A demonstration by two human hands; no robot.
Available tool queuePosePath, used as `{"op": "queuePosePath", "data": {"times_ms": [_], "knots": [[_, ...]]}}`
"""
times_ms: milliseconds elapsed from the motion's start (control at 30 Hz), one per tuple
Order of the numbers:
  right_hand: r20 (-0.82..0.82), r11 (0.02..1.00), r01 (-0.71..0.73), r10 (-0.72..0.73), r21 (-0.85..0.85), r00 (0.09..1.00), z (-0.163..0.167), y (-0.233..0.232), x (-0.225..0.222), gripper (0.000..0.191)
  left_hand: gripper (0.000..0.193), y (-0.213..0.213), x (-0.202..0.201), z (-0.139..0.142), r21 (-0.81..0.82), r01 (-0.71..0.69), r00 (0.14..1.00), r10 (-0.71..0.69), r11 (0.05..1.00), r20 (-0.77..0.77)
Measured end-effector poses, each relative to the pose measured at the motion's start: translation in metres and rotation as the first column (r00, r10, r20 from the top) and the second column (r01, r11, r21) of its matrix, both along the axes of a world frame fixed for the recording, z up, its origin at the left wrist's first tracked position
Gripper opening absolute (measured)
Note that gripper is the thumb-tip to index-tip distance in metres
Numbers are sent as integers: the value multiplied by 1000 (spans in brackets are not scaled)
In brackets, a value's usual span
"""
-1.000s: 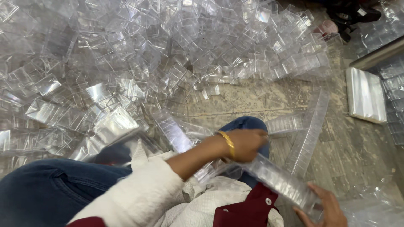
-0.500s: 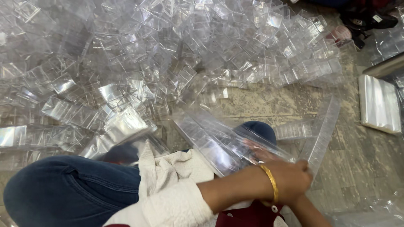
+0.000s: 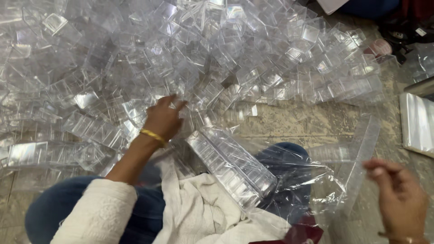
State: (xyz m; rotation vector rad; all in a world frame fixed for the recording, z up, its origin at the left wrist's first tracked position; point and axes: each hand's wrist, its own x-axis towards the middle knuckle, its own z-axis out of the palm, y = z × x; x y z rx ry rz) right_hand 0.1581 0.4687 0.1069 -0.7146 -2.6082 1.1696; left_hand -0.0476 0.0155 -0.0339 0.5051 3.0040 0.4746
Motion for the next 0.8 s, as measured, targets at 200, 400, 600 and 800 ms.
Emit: {"op": "queuePosePath", "data": {"times_ms": [200,400,600,800], "knots": [[235,885,-461,461,-60,856,-39,-92,-115,47,87,-5,-11,-60,-21,-109,994,109,994,-21],[489,628,-773,647,95,585,-155,-229,-226,55,76,-10,-3,-23,245,-275,959,282,930,5],[488,784,-588,442,198,753,-207,-271,-229,97,66,-50,29,-5,771,-454,881,357,447,312],[-279,918,-325,258,-229,925,-200,-241,-206,51,57,-27,1,-27,813,-562,827,78,154,557]]}}
